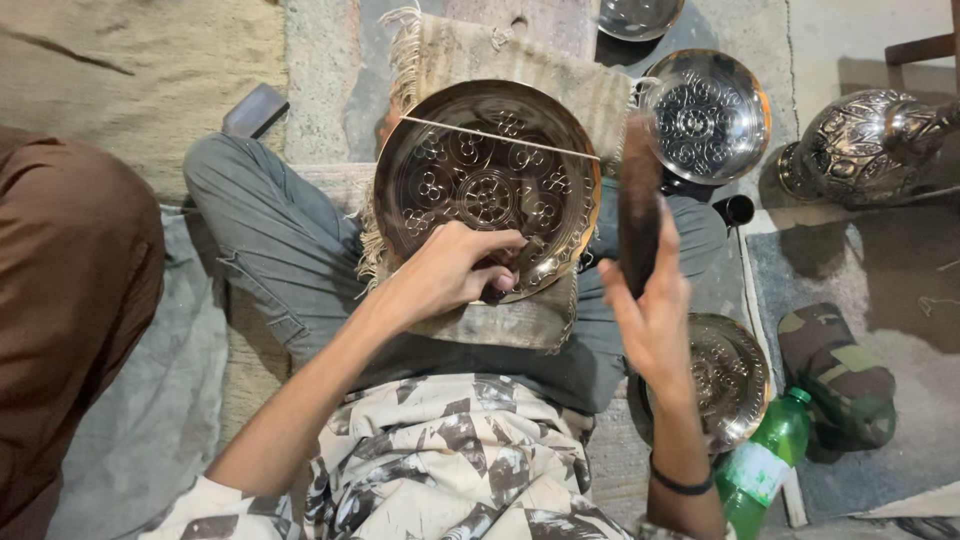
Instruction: The person sits cross-legged on the floor with an engraved brass tray resting on a cloth cushion on their lap. They hold a small punch against the tray's patterned surface with one hand and repeatedly strike it with a hammer in the other, working across the decorative design, briefly repositioning the tray and swapping tools partway through.
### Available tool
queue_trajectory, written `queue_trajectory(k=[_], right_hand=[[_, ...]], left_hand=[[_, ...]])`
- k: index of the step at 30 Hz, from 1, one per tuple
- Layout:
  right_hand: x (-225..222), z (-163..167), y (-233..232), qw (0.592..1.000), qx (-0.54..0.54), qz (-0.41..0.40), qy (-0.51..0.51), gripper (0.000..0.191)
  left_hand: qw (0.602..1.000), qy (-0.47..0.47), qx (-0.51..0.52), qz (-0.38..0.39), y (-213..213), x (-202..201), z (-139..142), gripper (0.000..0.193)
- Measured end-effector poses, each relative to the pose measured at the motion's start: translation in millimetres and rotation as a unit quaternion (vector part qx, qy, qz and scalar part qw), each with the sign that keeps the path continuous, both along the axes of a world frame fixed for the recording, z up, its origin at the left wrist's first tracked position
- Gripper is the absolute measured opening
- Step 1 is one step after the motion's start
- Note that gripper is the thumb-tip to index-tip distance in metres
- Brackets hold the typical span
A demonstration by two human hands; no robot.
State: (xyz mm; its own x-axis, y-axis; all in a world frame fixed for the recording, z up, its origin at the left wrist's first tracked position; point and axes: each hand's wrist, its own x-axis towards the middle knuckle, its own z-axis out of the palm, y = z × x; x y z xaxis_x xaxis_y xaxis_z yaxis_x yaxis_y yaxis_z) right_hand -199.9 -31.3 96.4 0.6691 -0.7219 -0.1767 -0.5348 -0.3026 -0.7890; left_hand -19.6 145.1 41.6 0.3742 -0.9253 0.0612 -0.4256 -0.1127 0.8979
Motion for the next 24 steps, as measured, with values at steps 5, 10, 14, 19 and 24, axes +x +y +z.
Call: queue_trajectory(k=[5, 10, 14, 19, 24], right_hand=[[-13, -12, 6, 0.983, -0.138, 0.111, -0.042, 0.074], [-24, -38, 12, 0.927, -0.317, 0.184, -0.081, 0.068], [-26, -54, 14, 0.982, -0.081, 0.034, -0.166, 0.076], [-28, -53, 5, 0.983, -0.015, -0.011, -0.181, 0.074], [-31, -42, -14, 0.902, -0.416, 0.088, -0.072, 0.070]], left_hand=[[0.993, -0.079, -0.061, -0.062, -4, 11, -7, 0.039], [0.992, -0.051, -0.033, -0.108, -8, 17, -9, 0.040], [0.991, -0.040, -0.024, -0.125, -6, 19, -3, 0.047], [0.995, -0.042, -0.001, -0.094, -11, 18, 1, 0.042], [0.990, -0.063, -0.004, -0.123, -14, 18, 1, 0.051]])
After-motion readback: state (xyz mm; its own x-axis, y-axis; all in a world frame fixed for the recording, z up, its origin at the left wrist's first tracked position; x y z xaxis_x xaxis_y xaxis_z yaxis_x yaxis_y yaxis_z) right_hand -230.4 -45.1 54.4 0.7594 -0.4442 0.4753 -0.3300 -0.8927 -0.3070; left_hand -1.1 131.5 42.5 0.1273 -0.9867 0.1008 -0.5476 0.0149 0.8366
